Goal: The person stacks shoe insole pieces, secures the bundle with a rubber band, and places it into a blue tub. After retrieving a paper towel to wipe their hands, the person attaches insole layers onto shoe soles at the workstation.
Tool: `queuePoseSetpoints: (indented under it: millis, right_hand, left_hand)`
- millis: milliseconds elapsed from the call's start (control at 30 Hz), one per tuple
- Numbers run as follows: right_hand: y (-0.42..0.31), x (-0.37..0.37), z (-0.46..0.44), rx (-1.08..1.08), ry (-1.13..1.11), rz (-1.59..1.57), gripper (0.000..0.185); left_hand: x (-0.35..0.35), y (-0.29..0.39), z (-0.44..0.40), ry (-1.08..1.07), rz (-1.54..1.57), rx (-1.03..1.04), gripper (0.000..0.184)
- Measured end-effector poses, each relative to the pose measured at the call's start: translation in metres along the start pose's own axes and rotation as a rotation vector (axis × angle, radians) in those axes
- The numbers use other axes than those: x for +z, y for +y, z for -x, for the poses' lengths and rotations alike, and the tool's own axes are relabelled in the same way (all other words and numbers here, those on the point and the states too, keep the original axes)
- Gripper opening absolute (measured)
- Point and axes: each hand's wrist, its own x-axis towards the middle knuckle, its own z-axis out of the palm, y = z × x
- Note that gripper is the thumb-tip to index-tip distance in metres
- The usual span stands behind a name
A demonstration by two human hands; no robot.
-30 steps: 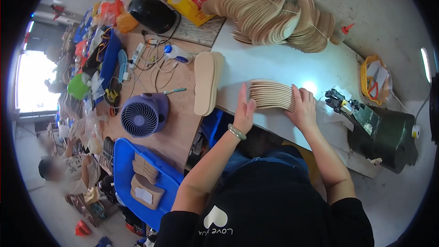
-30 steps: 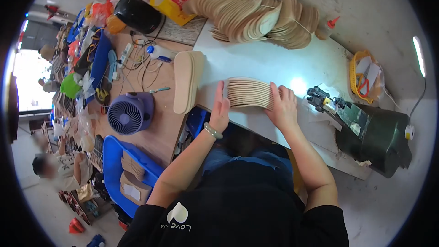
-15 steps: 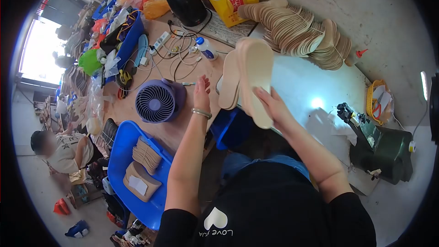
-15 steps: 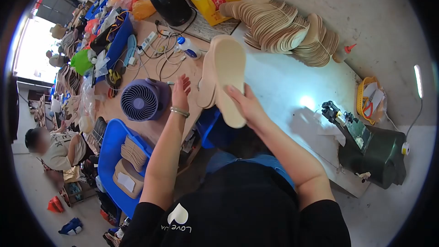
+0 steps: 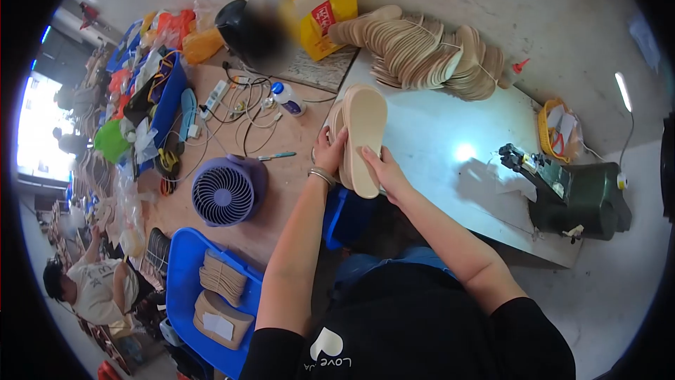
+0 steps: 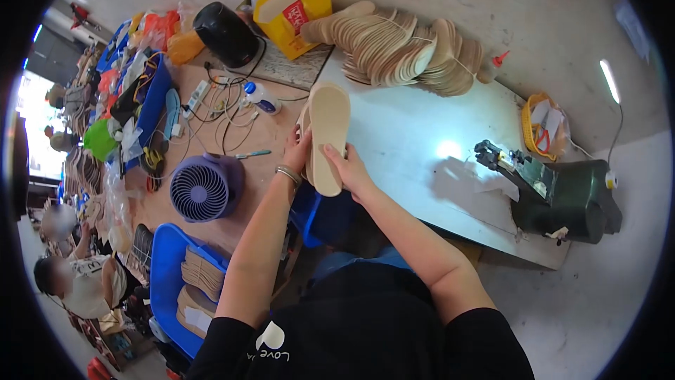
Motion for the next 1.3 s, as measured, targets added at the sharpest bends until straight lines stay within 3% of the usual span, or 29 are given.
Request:
queuePoseSetpoints:
  millis: [133, 233, 333, 433, 567, 667, 700, 833, 933, 1067, 1167, 1300]
  right_hand:
    - [0.038, -0.051, -0.001, -0.048, 0.129, -0.001, 0.065]
    - [0.037, -0.096, 0.014, 0.022, 0.288, 0.127, 0.055]
    - [0.065, -0.143, 0.005, -0.171, 0.327, 0.148, 0.063]
    - [0.072, -0.156, -0.009, -0.245, 0.495, 0.64, 0.066]
    - [0.039, -0.148, 0.0, -0.144, 0.324, 0.605, 0.071]
    - [0.042, -0.159, 0.003, -0.151, 0.25, 0.348, 0.075]
    - [0.042, -0.163, 0.007, -0.125, 0.224, 0.157, 0.07]
    - [0.043, -0.184, 0.014, -0.015, 0.137, -0.057, 0.062]
    - [0.049, -0.183, 0.012, -0.056, 0.092, -0.19, 0.061]
    - [0.068, -0.184, 0.003, -0.141, 0.172, -0.014, 0.049]
    - [0.01, -0.18, 0.034, -0.1, 0.287, 0.572, 0.044]
    - [0.016, -0.182, 0.037, -0.401, 0.571, 0.739, 0.037]
  left_hand:
    - [0.012, 0.06, 0.048, 0.123, -0.198, 0.12, 0.097]
    - [0.034, 0.091, 0.088, 0.042, -0.478, 0.222, 0.108]
    - [0.062, 0.101, 0.112, 0.043, -0.635, 0.202, 0.116]
    - [0.078, 0.113, 0.117, 0.037, -0.664, 0.134, 0.119]
    - [0.101, 0.124, 0.118, 0.048, -0.869, 0.114, 0.121]
    - [0.108, 0.121, 0.117, 0.046, -0.881, 0.088, 0.121]
    - [0.108, 0.12, 0.118, 0.073, -0.861, 0.11, 0.121]
    - [0.101, 0.111, 0.117, 0.161, -0.706, 0.233, 0.123]
    - [0.09, 0.09, 0.095, 0.214, -0.54, 0.22, 0.125]
    - [0.068, 0.082, 0.069, 0.015, -0.318, 0.145, 0.122]
    - [0.064, 0.057, 0.049, -0.086, -0.07, 0.171, 0.12]
    - [0.073, 0.073, 0.067, 0.012, -0.039, 0.08, 0.122]
